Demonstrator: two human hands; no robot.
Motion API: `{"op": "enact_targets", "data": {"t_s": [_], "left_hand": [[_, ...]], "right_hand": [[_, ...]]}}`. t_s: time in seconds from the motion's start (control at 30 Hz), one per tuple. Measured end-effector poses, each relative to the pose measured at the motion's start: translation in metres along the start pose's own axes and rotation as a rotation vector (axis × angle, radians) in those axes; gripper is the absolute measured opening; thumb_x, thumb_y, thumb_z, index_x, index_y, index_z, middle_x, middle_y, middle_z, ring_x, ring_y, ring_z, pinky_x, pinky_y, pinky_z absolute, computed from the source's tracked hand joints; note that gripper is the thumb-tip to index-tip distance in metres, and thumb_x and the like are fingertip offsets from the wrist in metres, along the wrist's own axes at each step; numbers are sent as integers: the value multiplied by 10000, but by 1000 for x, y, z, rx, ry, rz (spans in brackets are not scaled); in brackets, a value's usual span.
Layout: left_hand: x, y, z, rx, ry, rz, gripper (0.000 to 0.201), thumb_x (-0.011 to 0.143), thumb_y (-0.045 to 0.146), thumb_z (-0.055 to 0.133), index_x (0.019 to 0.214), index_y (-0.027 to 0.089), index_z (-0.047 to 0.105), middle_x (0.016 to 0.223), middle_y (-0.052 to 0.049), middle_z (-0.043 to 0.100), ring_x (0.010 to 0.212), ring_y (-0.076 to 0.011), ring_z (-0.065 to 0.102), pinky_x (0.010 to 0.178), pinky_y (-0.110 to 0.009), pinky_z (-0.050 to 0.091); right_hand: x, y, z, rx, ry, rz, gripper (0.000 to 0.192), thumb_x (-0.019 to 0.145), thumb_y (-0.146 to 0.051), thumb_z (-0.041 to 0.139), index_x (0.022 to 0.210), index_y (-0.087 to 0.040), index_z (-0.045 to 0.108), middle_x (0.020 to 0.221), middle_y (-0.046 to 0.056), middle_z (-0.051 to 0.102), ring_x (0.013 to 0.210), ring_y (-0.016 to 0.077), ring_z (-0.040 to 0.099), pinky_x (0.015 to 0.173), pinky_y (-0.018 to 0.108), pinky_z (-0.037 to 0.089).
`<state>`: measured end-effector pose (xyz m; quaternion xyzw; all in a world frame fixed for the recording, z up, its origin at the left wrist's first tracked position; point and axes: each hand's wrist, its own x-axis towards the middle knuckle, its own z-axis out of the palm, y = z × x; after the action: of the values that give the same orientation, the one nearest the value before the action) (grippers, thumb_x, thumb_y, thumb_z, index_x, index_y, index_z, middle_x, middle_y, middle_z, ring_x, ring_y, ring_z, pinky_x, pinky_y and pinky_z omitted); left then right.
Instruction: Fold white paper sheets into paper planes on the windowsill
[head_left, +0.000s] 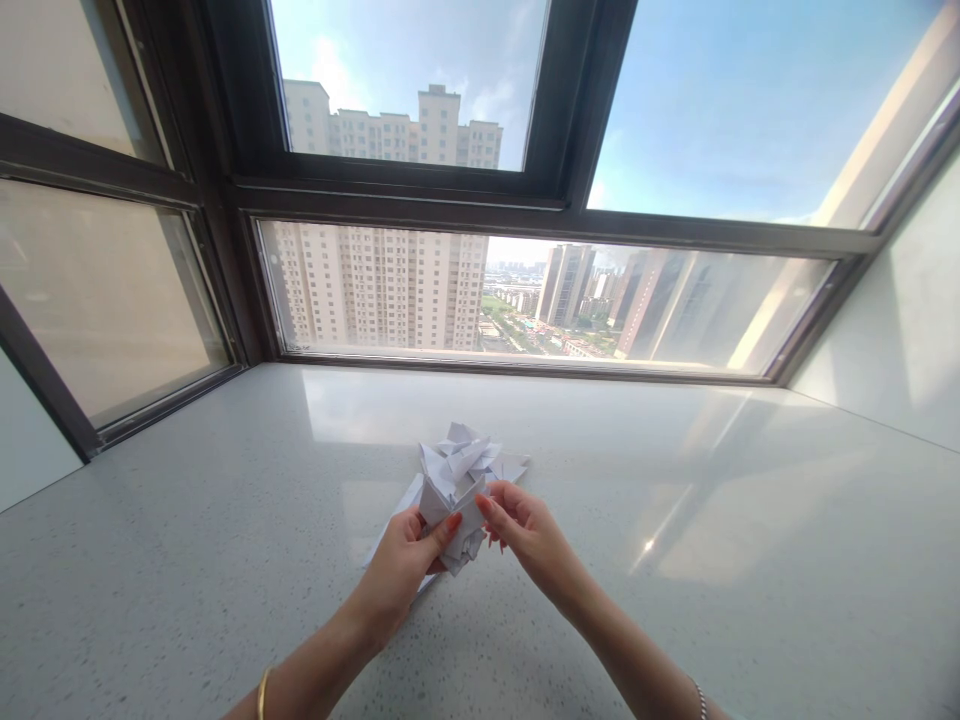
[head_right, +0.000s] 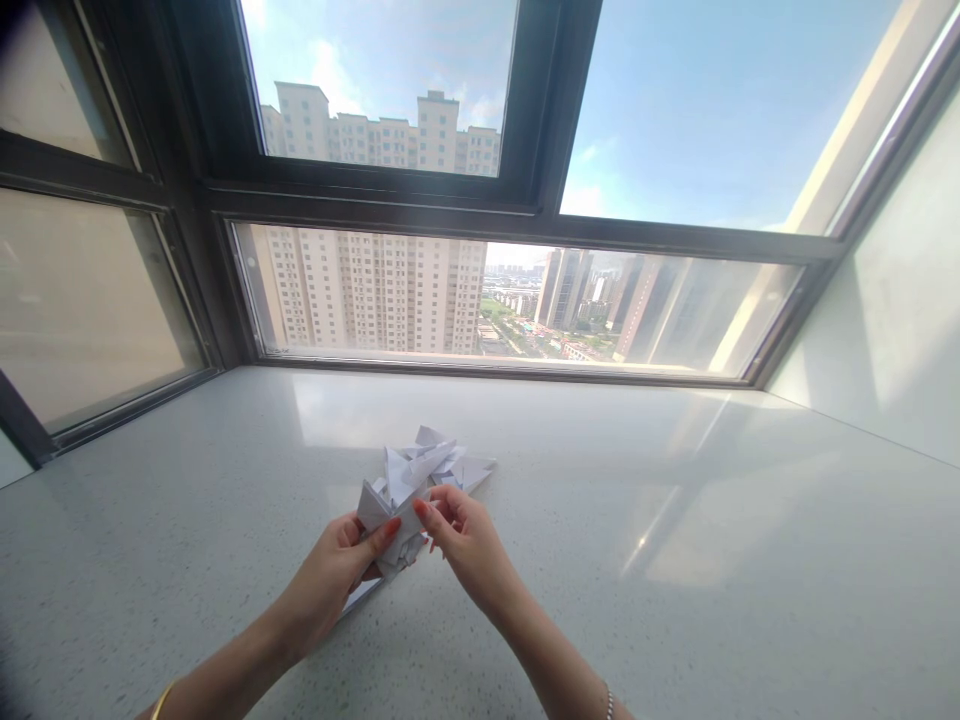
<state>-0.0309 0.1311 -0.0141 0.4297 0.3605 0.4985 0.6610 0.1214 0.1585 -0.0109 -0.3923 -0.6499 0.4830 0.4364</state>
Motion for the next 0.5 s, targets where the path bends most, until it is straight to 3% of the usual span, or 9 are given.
{"op": "enact_targets", "data": {"t_s": [0.17, 0.33, 0.5], "left_hand": [[5, 3, -7, -55, 97, 71, 376, 680, 319, 652, 998, 124, 609, 934, -92, 667, 843, -211, 598, 766, -328, 449], [9, 16, -17, -96, 276, 128, 348, 667, 286, 664, 966, 115, 616, 835, -75, 688, 813, -207, 611, 740, -312, 460], [5, 13, -10, -79, 165, 35, 373, 658, 326, 670, 939, 84, 629, 830, -100, 684, 748, -205, 616, 693, -307, 464]], "right_hand": [[0, 0, 1, -1, 48, 11, 401, 717, -515, 535, 945, -185, 527, 665, -19, 513, 527, 101, 486, 446, 213, 389], [2, 3, -3, -19, 60, -5, 396, 752, -518, 485, 944, -175, 535, 672, -17, 500, 522, 95, 489, 450, 217, 388], [0, 2, 1, -60, 44, 14, 379, 740, -495, 519, 953, -183, 549, 713, -6, 510, 583, 108, 480, 482, 217, 396]]}}
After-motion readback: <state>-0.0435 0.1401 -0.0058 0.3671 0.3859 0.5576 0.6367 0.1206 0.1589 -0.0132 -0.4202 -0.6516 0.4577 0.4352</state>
